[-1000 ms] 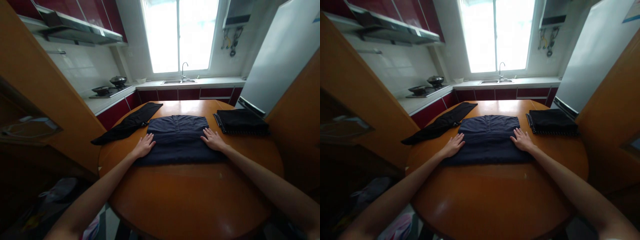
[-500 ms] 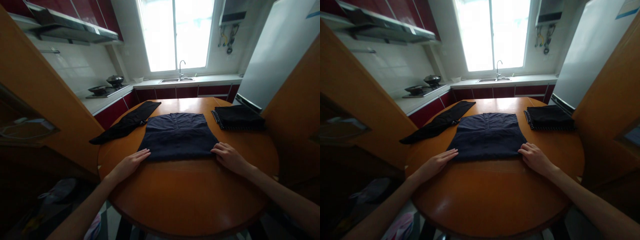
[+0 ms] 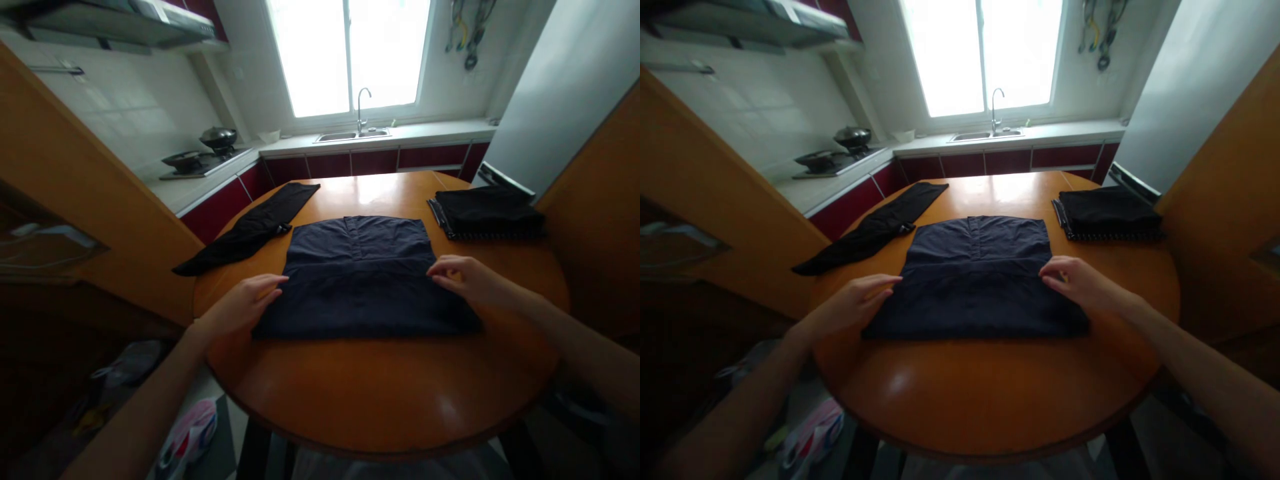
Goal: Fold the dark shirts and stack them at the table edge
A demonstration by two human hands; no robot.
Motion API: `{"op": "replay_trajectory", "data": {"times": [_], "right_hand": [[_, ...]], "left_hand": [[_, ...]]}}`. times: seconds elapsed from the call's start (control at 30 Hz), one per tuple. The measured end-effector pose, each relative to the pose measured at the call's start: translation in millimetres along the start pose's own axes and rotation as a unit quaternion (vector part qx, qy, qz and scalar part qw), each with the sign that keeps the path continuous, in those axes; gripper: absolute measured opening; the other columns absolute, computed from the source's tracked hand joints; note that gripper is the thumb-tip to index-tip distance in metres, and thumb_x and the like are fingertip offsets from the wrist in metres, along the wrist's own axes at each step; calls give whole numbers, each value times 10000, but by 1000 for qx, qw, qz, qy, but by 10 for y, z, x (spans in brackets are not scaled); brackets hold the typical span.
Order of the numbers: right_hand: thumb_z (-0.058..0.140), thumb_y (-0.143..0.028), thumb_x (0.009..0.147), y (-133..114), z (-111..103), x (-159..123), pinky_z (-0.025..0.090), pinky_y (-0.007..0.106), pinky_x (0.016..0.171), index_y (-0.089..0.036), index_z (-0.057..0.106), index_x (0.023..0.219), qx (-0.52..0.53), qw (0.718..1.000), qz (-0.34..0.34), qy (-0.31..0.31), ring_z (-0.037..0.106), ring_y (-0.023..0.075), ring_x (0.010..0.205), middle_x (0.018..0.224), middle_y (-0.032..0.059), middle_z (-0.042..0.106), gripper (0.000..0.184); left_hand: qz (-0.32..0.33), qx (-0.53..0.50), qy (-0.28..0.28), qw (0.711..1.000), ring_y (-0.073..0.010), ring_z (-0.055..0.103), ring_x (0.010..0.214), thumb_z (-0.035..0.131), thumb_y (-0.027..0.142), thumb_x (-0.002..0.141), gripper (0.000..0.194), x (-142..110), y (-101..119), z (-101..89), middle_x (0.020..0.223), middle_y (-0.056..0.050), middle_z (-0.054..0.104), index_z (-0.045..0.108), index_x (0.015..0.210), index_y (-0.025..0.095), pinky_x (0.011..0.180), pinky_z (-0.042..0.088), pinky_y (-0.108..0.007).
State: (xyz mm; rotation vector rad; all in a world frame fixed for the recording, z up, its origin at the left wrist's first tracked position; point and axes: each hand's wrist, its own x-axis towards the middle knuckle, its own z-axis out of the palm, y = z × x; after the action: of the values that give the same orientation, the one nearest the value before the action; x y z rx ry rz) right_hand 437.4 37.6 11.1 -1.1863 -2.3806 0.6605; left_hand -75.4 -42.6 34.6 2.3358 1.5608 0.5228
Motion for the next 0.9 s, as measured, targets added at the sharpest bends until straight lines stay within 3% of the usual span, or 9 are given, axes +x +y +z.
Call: {"op": "replay_trajectory", "data": {"times": [0.03,0.1,0.23,0.37,0.63,0.9], "right_hand": [[580,-355,894,85,-2,200,509,330,802,-202,761,985,-19,999,24,37,673,227,853,972,88,742,254],[591,-313,864,231,14,563,493,307,755,-182,764,923,-53,994,81,45,675,218,812,904,80,749,225],[622,-352,853,361,74,903,447,278,640,-174,745,796,-69,988,138,-7,656,198,715,768,62,729,224],[615,-457,866,391,120,815,418,263,586,-187,719,834,-11,993,105,-49,615,172,665,728,32,697,292],[584,-463,878,444,165,734,428,284,605,-208,705,799,16,994,98,-41,588,178,645,707,30,676,293],[573,-415,885,470,200,742,464,328,691,-226,696,834,-15,996,88,32,638,227,758,833,69,727,231]], "left_hand": [[-3,-2,17,1000,-273,658,1172,544,513,955,442,213,-63,15,1265,-102,710,707,1249,225,1052,501,-388],[-10,-1,18,1000,-251,703,1002,573,570,904,458,627,-198,69,1117,-109,746,748,1108,199,908,555,-342],[-33,-22,-80,996,-186,651,717,577,629,856,463,1131,-406,173,797,-42,715,739,884,197,655,507,-256],[-31,-82,-117,989,-175,631,733,571,587,891,420,1161,-479,223,806,-25,705,722,917,196,658,477,-244],[-14,-71,-95,993,-148,547,662,590,516,913,346,1110,-472,308,738,-6,615,659,829,188,615,426,-245],[43,4,-12,999,-160,538,724,536,391,976,254,1119,-498,303,776,-9,588,591,817,201,702,411,-278]]}}
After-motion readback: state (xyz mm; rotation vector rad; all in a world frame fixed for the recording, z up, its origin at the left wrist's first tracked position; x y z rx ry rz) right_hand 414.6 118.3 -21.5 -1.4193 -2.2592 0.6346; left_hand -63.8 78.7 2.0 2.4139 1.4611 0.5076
